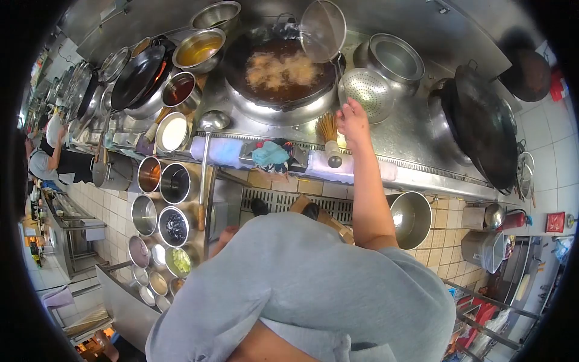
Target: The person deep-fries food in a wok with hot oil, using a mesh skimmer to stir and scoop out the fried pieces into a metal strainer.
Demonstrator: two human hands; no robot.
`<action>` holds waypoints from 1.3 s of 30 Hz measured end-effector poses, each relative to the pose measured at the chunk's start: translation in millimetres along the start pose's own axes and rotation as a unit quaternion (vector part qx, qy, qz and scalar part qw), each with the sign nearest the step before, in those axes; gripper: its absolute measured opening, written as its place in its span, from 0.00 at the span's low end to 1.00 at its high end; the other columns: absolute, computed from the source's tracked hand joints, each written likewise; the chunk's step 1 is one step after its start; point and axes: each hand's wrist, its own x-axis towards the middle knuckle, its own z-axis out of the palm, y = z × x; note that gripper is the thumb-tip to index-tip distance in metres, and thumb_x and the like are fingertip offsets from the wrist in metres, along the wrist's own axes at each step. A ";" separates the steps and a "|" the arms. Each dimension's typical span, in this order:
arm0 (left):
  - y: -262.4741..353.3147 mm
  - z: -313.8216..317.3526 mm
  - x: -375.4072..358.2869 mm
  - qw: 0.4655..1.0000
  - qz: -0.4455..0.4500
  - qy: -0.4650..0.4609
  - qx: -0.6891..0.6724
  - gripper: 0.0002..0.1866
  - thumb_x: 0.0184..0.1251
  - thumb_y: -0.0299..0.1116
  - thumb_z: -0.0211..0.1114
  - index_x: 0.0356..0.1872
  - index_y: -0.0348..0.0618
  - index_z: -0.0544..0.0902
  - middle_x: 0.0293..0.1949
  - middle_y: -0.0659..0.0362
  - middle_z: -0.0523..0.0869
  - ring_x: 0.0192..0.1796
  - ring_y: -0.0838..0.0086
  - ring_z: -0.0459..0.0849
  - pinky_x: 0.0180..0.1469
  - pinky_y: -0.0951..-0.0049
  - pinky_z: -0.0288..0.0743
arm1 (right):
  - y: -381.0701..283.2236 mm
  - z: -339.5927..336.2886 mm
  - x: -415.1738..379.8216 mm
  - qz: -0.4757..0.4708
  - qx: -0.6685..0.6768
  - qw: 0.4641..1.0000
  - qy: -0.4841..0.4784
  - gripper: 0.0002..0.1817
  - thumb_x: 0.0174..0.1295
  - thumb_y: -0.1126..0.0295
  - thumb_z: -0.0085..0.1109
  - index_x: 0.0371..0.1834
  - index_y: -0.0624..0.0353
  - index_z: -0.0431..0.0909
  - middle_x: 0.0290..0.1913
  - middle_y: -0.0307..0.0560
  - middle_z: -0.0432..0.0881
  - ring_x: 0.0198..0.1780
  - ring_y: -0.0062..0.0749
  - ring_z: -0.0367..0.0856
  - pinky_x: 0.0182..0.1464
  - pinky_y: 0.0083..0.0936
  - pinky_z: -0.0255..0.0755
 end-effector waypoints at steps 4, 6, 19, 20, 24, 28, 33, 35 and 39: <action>-7.4 -1.1 8.5 0.999 0.025 -0.001 -0.033 0.18 0.64 0.30 0.56 0.54 0.38 0.77 0.35 0.53 0.85 0.35 0.67 0.85 0.34 0.70 0.80 | -2.4 -12.7 9.0 -0.028 -0.041 0.998 0.047 0.20 0.72 0.71 0.45 0.66 0.57 0.65 0.29 0.37 0.72 0.19 0.14 0.61 0.18 0.14 0.54; -11.7 -2.6 17.0 0.998 0.046 -0.003 -0.051 0.18 0.63 0.29 0.56 0.54 0.37 0.77 0.36 0.53 0.85 0.37 0.66 0.85 0.35 0.69 0.82 | -8.7 -17.8 7.7 -0.040 -0.049 0.997 0.047 0.20 0.72 0.71 0.46 0.67 0.58 0.64 0.29 0.37 0.72 0.19 0.14 0.62 0.18 0.14 0.54; -13.8 -11.5 49.6 0.994 0.099 -0.029 -0.030 0.16 0.63 0.25 0.56 0.52 0.38 0.77 0.39 0.52 0.85 0.33 0.71 0.83 0.32 0.73 0.78 | -22.6 -31.4 -10.7 -0.052 -0.048 0.997 0.041 0.18 0.73 0.71 0.46 0.65 0.60 0.66 0.30 0.37 0.72 0.20 0.13 0.61 0.18 0.14 0.53; -0.6 -12.2 41.2 0.996 0.057 -0.026 -0.064 0.15 0.63 0.25 0.57 0.52 0.38 0.77 0.39 0.52 0.85 0.33 0.71 0.83 0.32 0.73 0.78 | -24.2 -31.7 -11.3 -0.048 -0.048 0.997 0.043 0.18 0.73 0.71 0.46 0.65 0.60 0.66 0.30 0.37 0.72 0.20 0.13 0.61 0.18 0.14 0.53; 21.8 -12.4 25.9 0.996 0.055 -0.006 -0.066 0.15 0.65 0.28 0.58 0.52 0.39 0.78 0.38 0.53 0.86 0.33 0.71 0.83 0.32 0.72 0.78 | -23.3 -39.9 -6.3 -0.053 -0.054 0.996 0.045 0.18 0.73 0.70 0.46 0.64 0.60 0.66 0.30 0.37 0.72 0.19 0.13 0.60 0.18 0.13 0.53; 1.3 -8.4 39.1 0.996 0.044 -0.024 -0.074 0.15 0.65 0.29 0.59 0.52 0.42 0.78 0.37 0.54 0.85 0.32 0.71 0.84 0.32 0.71 0.79 | -24.5 -42.8 -4.4 -0.056 -0.055 0.996 0.050 0.19 0.73 0.70 0.46 0.65 0.59 0.66 0.30 0.37 0.72 0.19 0.13 0.60 0.18 0.13 0.53; 7.0 -10.7 29.0 0.996 0.080 0.014 0.034 0.15 0.67 0.32 0.59 0.54 0.43 0.78 0.38 0.53 0.86 0.30 0.70 0.85 0.34 0.71 0.81 | -22.1 -45.9 -1.3 -0.070 -0.113 0.989 0.063 0.19 0.73 0.70 0.46 0.66 0.58 0.67 0.30 0.37 0.73 0.20 0.14 0.61 0.18 0.14 0.54; 20.5 -12.6 18.6 0.999 0.026 -0.001 -0.023 0.16 0.68 0.33 0.58 0.55 0.43 0.78 0.38 0.53 0.86 0.30 0.70 0.85 0.35 0.71 0.81 | -6.3 -48.8 10.7 -0.130 -0.290 0.940 0.124 0.19 0.72 0.70 0.46 0.65 0.58 0.68 0.30 0.37 0.73 0.20 0.15 0.62 0.19 0.15 0.55; 7.9 -9.1 27.1 0.998 0.030 -0.002 -0.049 0.16 0.69 0.34 0.58 0.55 0.42 0.78 0.37 0.53 0.86 0.29 0.70 0.85 0.34 0.71 0.81 | -9.5 -41.8 7.4 -0.116 -0.200 0.969 0.088 0.17 0.72 0.70 0.46 0.62 0.58 0.71 0.28 0.35 0.73 0.20 0.16 0.66 0.19 0.17 0.59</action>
